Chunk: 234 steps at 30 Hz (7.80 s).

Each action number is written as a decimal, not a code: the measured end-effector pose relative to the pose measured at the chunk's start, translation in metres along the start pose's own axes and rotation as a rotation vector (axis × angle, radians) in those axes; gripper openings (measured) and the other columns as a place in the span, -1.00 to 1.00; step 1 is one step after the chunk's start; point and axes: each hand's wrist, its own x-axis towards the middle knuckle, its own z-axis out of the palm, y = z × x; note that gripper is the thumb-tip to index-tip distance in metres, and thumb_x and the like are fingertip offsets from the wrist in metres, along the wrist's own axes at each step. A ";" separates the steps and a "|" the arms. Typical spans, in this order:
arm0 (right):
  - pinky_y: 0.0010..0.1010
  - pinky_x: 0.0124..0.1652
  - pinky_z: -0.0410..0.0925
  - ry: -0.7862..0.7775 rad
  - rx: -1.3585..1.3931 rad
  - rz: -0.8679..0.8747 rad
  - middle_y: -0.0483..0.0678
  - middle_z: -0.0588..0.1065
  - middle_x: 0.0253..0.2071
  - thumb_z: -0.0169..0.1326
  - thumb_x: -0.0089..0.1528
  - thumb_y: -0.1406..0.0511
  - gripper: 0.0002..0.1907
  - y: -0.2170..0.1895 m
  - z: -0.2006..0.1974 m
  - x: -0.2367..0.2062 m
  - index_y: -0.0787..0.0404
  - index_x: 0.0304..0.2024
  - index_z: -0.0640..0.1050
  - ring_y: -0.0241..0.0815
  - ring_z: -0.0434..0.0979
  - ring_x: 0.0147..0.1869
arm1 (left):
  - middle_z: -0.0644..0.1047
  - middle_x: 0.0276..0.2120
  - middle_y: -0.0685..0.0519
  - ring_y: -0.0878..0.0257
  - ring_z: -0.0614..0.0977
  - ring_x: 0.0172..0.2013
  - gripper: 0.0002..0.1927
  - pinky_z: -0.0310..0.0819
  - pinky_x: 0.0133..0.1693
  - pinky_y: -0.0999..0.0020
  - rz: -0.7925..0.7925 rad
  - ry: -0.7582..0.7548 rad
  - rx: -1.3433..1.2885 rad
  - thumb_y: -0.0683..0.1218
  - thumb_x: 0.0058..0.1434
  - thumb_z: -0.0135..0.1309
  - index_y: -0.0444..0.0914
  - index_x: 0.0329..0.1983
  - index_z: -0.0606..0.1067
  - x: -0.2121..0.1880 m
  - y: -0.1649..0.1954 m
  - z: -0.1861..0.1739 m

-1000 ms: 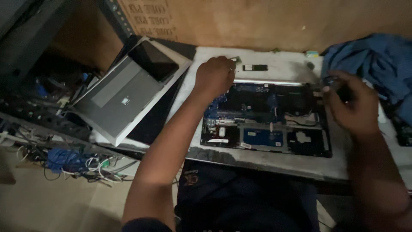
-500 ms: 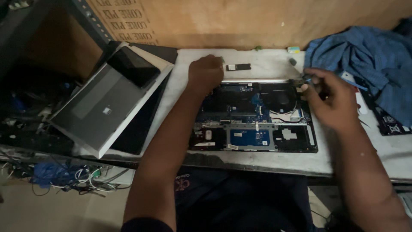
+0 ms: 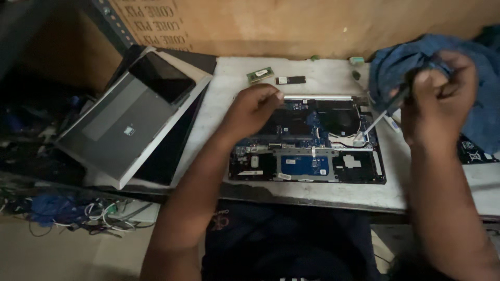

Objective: The person repairs a disassembled laptop on a workbench, using a screwdriver to unscrew and pry components on the exposed motherboard. They remove a RAM module from its slot, set it on the bench, and continue loosening and adjusting parts on the board by hand and with the screwdriver.

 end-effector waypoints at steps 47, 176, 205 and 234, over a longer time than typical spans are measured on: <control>-0.39 -0.04 0.52 -0.048 -0.044 -0.045 0.09 0.53 -0.10 0.08 0.60 0.49 -0.67 0.042 0.054 -0.002 0.22 0.19 0.19 -0.24 0.55 -0.10 | 0.57 -0.38 0.04 0.32 0.57 -0.32 -0.75 0.47 -0.20 0.40 -0.042 -0.049 -0.016 -0.04 0.46 0.04 -0.32 -0.23 0.56 0.000 -0.011 0.015; -0.50 -0.15 0.45 -0.551 -0.860 0.483 -0.08 0.69 -0.24 0.27 0.19 0.41 -0.77 -0.004 -0.021 -0.026 0.24 -0.09 0.70 -0.38 0.59 -0.21 | 0.58 -0.28 -0.04 -0.06 0.61 -0.17 -0.94 0.45 -0.17 0.02 0.128 0.144 0.605 -0.14 0.27 0.15 -0.20 -0.28 0.51 -0.003 -0.006 -0.006; -0.50 -0.13 0.40 -0.535 -1.025 0.397 -0.09 0.67 -0.24 0.39 0.08 0.28 -0.68 -0.024 0.011 -0.039 0.20 -0.12 0.70 -0.33 0.59 -0.19 | 0.57 -0.27 -0.01 -0.04 0.61 -0.15 -0.96 0.46 -0.17 0.03 0.124 0.133 0.615 -0.15 0.25 0.15 -0.18 -0.26 0.51 -0.003 -0.008 -0.007; -0.22 -0.15 0.40 -0.750 -1.059 -0.001 0.07 0.52 -0.23 0.31 0.15 0.27 -0.73 -0.030 0.030 -0.035 0.28 -0.17 0.58 0.06 0.59 -0.14 | 0.59 -0.27 -0.02 -0.04 0.61 -0.15 -0.94 0.45 -0.16 0.01 0.092 0.104 0.637 -0.11 0.28 0.14 -0.19 -0.26 0.51 -0.002 -0.011 -0.006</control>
